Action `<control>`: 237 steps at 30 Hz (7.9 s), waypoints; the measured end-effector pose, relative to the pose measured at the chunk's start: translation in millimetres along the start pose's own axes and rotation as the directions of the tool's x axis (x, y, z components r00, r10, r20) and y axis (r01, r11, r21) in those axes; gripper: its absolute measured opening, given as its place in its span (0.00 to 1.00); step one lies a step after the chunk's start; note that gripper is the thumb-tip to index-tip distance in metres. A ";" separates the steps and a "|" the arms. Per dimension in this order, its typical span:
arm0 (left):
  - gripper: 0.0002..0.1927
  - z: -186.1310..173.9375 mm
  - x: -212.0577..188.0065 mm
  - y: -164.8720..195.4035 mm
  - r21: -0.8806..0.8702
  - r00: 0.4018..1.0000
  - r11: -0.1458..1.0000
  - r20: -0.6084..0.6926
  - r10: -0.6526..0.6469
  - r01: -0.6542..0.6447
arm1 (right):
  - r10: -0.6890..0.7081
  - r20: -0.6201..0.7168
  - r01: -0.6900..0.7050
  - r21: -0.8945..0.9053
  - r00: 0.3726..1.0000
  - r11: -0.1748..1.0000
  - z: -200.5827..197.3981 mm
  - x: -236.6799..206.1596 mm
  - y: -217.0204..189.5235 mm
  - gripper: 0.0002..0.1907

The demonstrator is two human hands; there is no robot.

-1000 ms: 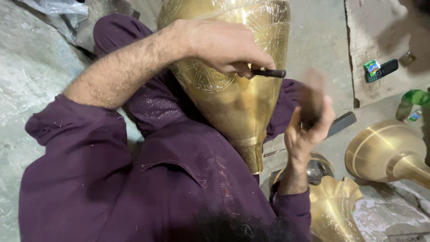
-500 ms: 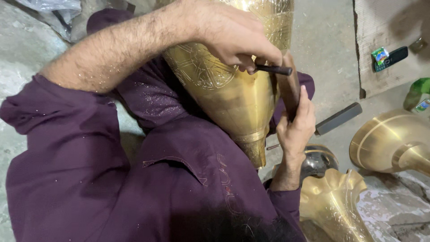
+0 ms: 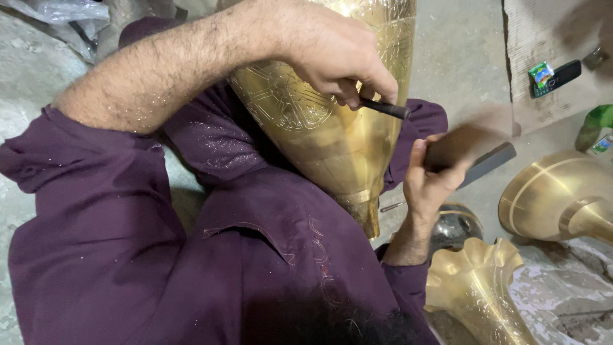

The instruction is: The person sits on the floor holding a punch against a large brass vase and strikes the punch with a wooden mallet to engrave decorative patterns, repeatedly repositioning the punch across the vase surface.

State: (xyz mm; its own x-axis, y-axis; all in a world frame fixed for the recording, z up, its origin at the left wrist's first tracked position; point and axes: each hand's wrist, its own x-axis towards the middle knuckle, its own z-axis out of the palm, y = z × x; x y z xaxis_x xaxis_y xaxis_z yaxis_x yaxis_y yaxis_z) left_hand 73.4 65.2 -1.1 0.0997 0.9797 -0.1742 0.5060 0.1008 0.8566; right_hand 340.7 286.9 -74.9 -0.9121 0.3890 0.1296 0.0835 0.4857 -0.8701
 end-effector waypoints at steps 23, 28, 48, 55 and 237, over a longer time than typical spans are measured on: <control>0.26 85.2 -55.0 -12.5 -0.108 0.644 0.994 -0.761 -0.072 -0.017 | -0.443 0.597 0.674 -0.234 0.668 0.701 -42.4 166.5 -64.6 0.29; 0.23 112.5 -56.3 -9.6 -0.199 0.500 0.980 -0.848 -0.176 0.009 | -0.418 0.706 0.780 -0.309 0.572 0.545 -46.9 190.5 -83.2 0.32; 0.14 184.6 -11.3 8.6 -0.412 -0.084 0.909 -0.906 -0.415 -0.059 | -0.342 0.901 0.962 -0.229 0.267 0.148 11.2 185.8 -216.8 0.16; 0.11 156.1 -22.7 -3.0 -0.264 -0.015 0.940 -0.962 -0.274 -0.218 | -0.427 0.797 0.897 -0.431 0.427 0.092 -20.1 189.6 -148.0 0.21; 0.30 -73.7 93.5 -8.4 0.121 0.797 0.990 0.604 -0.010 -0.079 | -0.005 -0.095 0.026 0.225 0.996 0.974 10.8 33.6 54.0 0.19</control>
State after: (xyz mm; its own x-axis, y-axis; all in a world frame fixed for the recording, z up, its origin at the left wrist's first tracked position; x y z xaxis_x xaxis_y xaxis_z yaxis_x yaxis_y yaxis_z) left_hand 15.3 168.7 11.2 0.5919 0.6746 -0.4411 0.5962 0.0019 0.8028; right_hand 310.3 317.7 -122.7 -0.8705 0.4589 0.1781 -0.0327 0.3070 -0.9511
